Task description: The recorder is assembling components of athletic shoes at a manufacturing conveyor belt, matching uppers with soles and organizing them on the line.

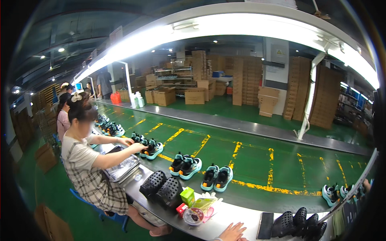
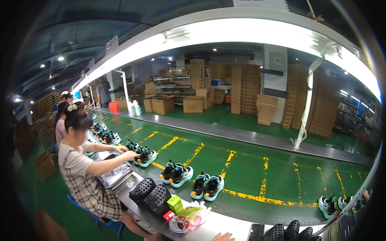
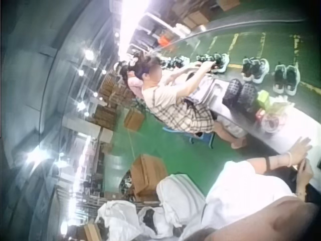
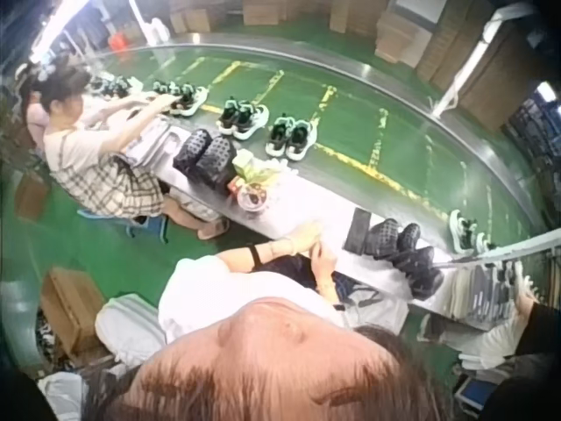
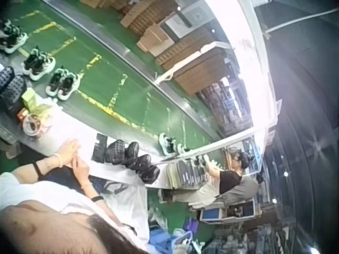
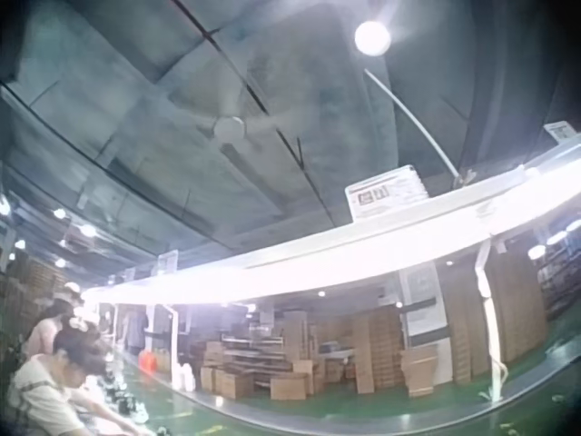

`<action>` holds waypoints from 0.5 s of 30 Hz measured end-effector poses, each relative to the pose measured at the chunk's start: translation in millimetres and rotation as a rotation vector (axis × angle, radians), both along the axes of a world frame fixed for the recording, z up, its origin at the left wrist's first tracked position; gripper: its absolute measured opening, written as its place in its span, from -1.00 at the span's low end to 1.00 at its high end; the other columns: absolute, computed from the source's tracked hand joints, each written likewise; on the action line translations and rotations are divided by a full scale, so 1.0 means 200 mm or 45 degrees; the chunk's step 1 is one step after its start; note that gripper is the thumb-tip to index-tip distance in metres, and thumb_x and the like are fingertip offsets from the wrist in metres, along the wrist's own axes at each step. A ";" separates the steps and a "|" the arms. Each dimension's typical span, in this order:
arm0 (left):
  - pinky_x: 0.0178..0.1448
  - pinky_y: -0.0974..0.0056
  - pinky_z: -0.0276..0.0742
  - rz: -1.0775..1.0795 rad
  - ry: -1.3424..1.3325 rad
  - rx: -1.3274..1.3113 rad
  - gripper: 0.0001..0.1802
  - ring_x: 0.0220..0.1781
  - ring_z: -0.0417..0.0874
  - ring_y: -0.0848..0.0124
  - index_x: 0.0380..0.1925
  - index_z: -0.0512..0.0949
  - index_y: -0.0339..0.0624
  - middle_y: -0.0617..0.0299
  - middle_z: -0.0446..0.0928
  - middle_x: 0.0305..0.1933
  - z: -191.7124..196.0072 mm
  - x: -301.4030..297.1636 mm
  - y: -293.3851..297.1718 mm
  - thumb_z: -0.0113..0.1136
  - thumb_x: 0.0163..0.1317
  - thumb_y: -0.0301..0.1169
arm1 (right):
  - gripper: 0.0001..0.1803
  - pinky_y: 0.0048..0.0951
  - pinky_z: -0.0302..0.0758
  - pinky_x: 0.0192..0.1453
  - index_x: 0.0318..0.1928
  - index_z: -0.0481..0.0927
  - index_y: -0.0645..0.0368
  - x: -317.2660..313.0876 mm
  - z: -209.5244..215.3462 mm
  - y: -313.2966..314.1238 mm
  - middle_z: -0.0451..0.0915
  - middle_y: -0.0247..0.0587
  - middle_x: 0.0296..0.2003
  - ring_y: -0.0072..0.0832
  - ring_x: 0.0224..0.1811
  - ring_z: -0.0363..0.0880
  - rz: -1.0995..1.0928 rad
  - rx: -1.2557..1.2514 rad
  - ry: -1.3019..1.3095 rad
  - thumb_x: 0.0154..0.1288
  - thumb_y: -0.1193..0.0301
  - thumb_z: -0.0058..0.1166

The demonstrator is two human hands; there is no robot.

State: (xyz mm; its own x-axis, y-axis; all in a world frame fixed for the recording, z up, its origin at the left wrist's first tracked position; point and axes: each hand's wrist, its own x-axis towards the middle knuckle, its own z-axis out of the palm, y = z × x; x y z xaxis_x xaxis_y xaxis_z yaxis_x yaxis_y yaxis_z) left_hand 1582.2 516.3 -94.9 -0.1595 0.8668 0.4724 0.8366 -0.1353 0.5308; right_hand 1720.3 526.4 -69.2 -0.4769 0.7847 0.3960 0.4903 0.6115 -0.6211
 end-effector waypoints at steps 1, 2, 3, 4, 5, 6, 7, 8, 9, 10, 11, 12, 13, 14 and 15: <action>0.20 0.03 0.38 0.015 0.036 -0.028 -0.61 0.11 0.46 0.00 0.00 0.49 -0.18 -0.11 0.49 0.01 0.01 0.00 0.00 -0.01 0.13 -0.40 | -0.81 -0.10 0.44 -0.43 -0.29 0.64 0.18 0.00 0.00 0.00 0.56 0.07 -0.54 0.02 -0.52 0.53 0.034 0.069 0.004 0.27 0.33 0.06; 0.20 0.02 0.38 0.029 0.072 -0.057 -0.60 0.12 0.46 -0.01 0.01 0.49 -0.17 -0.10 0.48 0.05 0.02 0.00 -0.01 -0.02 0.14 -0.41 | -0.83 -0.11 0.44 -0.44 -0.30 0.63 0.18 0.00 -0.02 0.01 0.56 0.06 -0.55 0.01 -0.54 0.53 0.039 0.109 0.006 0.26 0.34 0.08; 0.20 0.02 0.38 0.007 0.071 -0.055 -0.60 0.12 0.46 -0.01 0.01 0.49 -0.17 -0.10 0.48 0.05 0.03 0.01 -0.01 -0.02 0.14 -0.41 | -0.83 -0.11 0.44 -0.44 -0.30 0.63 0.18 0.01 -0.02 0.01 0.56 0.06 -0.55 0.01 -0.54 0.53 0.017 0.110 0.004 0.26 0.34 0.08; 0.21 0.03 0.38 0.034 0.089 -0.068 -0.61 0.13 0.46 0.00 0.00 0.51 -0.16 -0.09 0.48 0.05 0.03 0.02 -0.01 -0.01 0.13 -0.41 | -0.84 -0.11 0.44 -0.45 -0.31 0.63 0.17 0.01 -0.02 0.02 0.56 0.05 -0.55 0.01 -0.54 0.53 0.033 0.128 0.025 0.25 0.35 0.09; 0.22 0.04 0.38 0.060 0.106 -0.081 -0.62 0.13 0.45 0.01 -0.02 0.52 -0.16 -0.08 0.48 0.05 0.04 0.03 -0.01 -0.01 0.12 -0.42 | -0.84 -0.12 0.44 -0.45 -0.33 0.63 0.17 0.02 -0.02 0.02 0.55 0.05 -0.56 0.00 -0.54 0.53 0.048 0.145 0.044 0.25 0.35 0.09; 0.22 0.04 0.38 0.040 0.106 -0.081 -0.62 0.13 0.45 0.01 -0.02 0.52 -0.16 -0.08 0.48 0.05 0.04 0.03 0.00 -0.01 0.12 -0.42 | -0.84 -0.12 0.44 -0.45 -0.33 0.63 0.17 0.02 -0.02 0.02 0.55 0.05 -0.56 0.00 -0.54 0.53 0.028 0.145 0.042 0.25 0.35 0.09; 0.22 0.05 0.38 0.033 0.118 -0.086 -0.62 0.13 0.45 0.02 -0.03 0.53 -0.16 -0.07 0.49 0.05 0.04 0.03 0.01 0.00 0.12 -0.41 | -0.85 -0.12 0.44 -0.45 -0.34 0.62 0.17 0.02 -0.02 0.02 0.55 0.04 -0.57 -0.01 -0.55 0.53 0.012 0.137 0.061 0.24 0.36 0.10; 0.22 0.05 0.39 0.024 0.130 -0.091 -0.62 0.14 0.46 0.03 -0.04 0.54 -0.17 -0.06 0.49 0.04 0.04 0.04 0.02 0.01 0.11 -0.40 | -0.85 -0.12 0.44 -0.46 -0.35 0.62 0.17 0.02 -0.01 0.02 0.54 0.04 -0.58 -0.02 -0.55 0.53 -0.005 0.128 0.081 0.24 0.36 0.10; 0.22 0.05 0.39 0.002 0.132 -0.092 -0.62 0.14 0.46 0.03 -0.04 0.54 -0.17 -0.06 0.49 0.04 0.03 0.04 0.02 0.01 0.11 -0.40 | -0.85 -0.12 0.44 -0.46 -0.35 0.62 0.17 0.02 -0.01 0.02 0.54 0.04 -0.58 -0.02 -0.55 0.53 -0.028 0.126 0.081 0.24 0.36 0.10; 0.22 0.05 0.39 0.032 0.143 -0.123 -0.62 0.13 0.45 0.03 -0.04 0.54 -0.17 -0.06 0.49 0.05 0.02 0.05 0.03 0.01 0.11 -0.39 | -0.86 -0.13 0.44 -0.46 -0.35 0.62 0.16 0.02 -0.01 0.03 0.54 0.04 -0.58 -0.03 -0.55 0.53 -0.023 0.117 0.090 0.24 0.36 0.10; 0.22 0.04 0.39 0.061 0.154 -0.155 -0.61 0.13 0.45 0.03 -0.03 0.54 -0.17 -0.06 0.49 0.05 0.01 0.05 0.03 0.01 0.10 -0.38 | -0.86 -0.13 0.44 -0.46 -0.35 0.62 0.16 0.03 -0.01 0.03 0.54 0.03 -0.58 -0.03 -0.55 0.53 -0.019 0.108 0.099 0.24 0.36 0.10; 0.22 0.04 0.39 0.032 0.154 -0.157 -0.61 0.13 0.45 0.03 -0.03 0.54 -0.17 -0.06 0.49 0.05 -0.01 0.05 0.03 0.01 0.10 -0.38 | -0.86 -0.14 0.45 -0.45 -0.35 0.62 0.15 0.03 0.00 0.03 0.55 0.03 -0.57 -0.03 -0.54 0.54 -0.005 0.123 0.093 0.24 0.36 0.10; 0.22 0.04 0.39 0.025 0.239 -0.113 -0.60 0.13 0.46 0.02 -0.02 0.53 -0.18 -0.06 0.49 0.05 -0.03 0.03 0.04 0.01 0.11 -0.37 | -0.86 -0.14 0.45 -0.45 -0.35 0.62 0.15 0.03 -0.01 0.04 0.55 0.03 -0.57 -0.03 -0.54 0.54 -0.033 0.123 0.090 0.24 0.36 0.10; 0.23 0.04 0.39 0.019 0.323 -0.067 -0.59 0.12 0.46 0.02 0.00 0.53 -0.18 -0.06 0.49 0.05 -0.04 0.03 0.04 0.01 0.12 -0.37 | -0.86 -0.14 0.46 -0.44 -0.35 0.62 0.16 0.04 -0.02 0.04 0.56 0.04 -0.56 -0.03 -0.53 0.55 0.000 0.096 0.080 0.24 0.36 0.10; 0.23 0.04 0.39 -0.008 0.322 -0.065 -0.59 0.12 0.46 0.02 0.00 0.53 -0.18 -0.06 0.49 0.05 -0.06 0.04 0.04 0.01 0.12 -0.37 | -0.85 -0.15 0.46 -0.43 -0.34 0.62 0.17 0.05 -0.02 0.05 0.56 0.05 -0.54 -0.02 -0.51 0.55 0.033 0.069 0.071 0.24 0.36 0.10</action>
State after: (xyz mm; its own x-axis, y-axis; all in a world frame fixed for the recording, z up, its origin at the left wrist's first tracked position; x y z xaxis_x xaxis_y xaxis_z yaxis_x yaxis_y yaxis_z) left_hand 1590.8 524.2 -107.0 -0.0365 0.8911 0.4523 0.9429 -0.1193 0.3111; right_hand 1730.7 536.0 -73.5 -0.4730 0.7491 0.4637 0.4395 0.6568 -0.6127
